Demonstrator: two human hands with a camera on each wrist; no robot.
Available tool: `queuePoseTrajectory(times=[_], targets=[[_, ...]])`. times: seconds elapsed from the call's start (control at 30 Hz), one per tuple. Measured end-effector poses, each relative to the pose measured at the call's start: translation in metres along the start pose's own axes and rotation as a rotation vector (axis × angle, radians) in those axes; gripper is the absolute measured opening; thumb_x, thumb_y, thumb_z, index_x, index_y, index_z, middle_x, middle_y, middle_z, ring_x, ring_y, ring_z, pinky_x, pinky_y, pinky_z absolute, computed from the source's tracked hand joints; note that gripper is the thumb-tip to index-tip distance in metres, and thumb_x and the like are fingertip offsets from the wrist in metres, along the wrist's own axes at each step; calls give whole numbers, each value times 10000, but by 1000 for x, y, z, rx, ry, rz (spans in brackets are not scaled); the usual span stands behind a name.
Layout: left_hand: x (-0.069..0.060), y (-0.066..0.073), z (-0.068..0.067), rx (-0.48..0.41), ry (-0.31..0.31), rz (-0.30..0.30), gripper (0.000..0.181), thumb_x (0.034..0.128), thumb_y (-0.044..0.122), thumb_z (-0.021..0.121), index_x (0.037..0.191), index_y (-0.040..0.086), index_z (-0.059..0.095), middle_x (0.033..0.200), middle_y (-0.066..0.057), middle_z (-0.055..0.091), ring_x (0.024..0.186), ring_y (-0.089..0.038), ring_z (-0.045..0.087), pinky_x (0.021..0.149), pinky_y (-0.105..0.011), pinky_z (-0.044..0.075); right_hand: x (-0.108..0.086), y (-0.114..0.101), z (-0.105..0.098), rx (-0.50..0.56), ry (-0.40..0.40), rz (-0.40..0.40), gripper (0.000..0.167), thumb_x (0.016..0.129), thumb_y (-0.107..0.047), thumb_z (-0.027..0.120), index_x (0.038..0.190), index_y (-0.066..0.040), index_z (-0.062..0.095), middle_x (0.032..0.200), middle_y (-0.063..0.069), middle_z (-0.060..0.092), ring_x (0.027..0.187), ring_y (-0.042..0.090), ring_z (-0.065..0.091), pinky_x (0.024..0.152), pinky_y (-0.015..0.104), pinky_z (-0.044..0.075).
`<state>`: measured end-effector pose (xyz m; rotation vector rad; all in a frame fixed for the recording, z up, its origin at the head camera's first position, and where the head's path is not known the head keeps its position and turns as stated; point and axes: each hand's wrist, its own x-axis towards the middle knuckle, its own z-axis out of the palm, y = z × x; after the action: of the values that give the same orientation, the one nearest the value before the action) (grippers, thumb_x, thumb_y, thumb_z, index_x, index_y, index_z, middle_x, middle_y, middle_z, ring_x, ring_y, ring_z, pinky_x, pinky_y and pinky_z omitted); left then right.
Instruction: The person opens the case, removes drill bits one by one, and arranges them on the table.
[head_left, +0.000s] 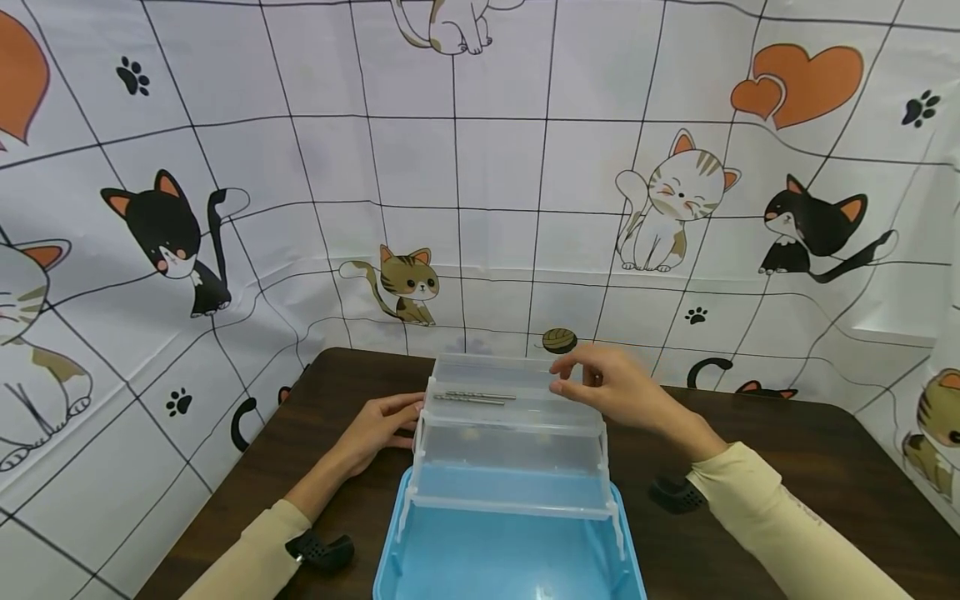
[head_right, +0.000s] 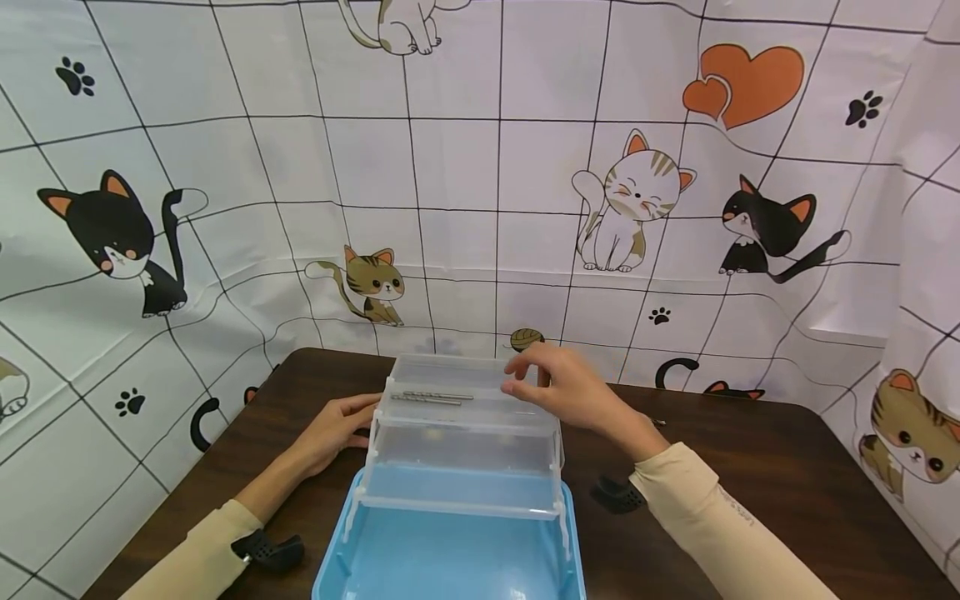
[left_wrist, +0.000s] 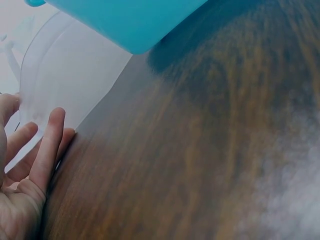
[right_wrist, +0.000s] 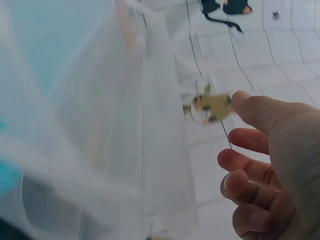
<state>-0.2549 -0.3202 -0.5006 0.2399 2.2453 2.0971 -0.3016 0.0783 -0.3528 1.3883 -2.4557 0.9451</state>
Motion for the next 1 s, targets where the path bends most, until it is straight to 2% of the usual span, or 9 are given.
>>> queuePoseTrajectory(times=[0.23,0.4,0.67,0.83,1.0], targets=[[1,0,0,-6,2,0,508,1042,293,634,1467,31,542,1388,-202,568,1071,-319,668,822,-463,600,18,-26,19,19,-101,-71,262,988,-258,720,1175,-74,725,985,-81,633,577,57,491,485,269,444],[0,0,0,-22,3,-2,508,1035,297,646,1463,40,550,1378,-192,578,1074,-326,666,824,-473,599,28,-39,30,-40,-150,-78,288,991,-296,711,1186,-83,722,982,-83,624,583,45,474,520,266,457],[1,-1,0,-19,-14,3,498,1046,288,629,1470,43,543,1393,-201,563,1081,-330,661,825,-467,600,38,-42,48,-142,-194,-93,302,973,-251,738,1232,-96,718,1005,-57,651,640,41,495,605,258,478],[1,-1,0,-19,-14,1,495,1043,296,632,1464,49,553,1388,-198,570,1080,-331,662,824,-468,600,41,-42,54,-154,-202,-117,250,953,-183,762,1196,-123,751,1038,-16,672,690,63,535,618,252,495],[1,0,0,-12,-15,0,495,1044,302,630,1468,59,553,1382,-188,581,1090,-317,661,824,-460,601,43,-44,57,-146,-224,-102,255,950,-140,761,1204,-127,753,1058,-7,667,713,70,542,622,251,500]])
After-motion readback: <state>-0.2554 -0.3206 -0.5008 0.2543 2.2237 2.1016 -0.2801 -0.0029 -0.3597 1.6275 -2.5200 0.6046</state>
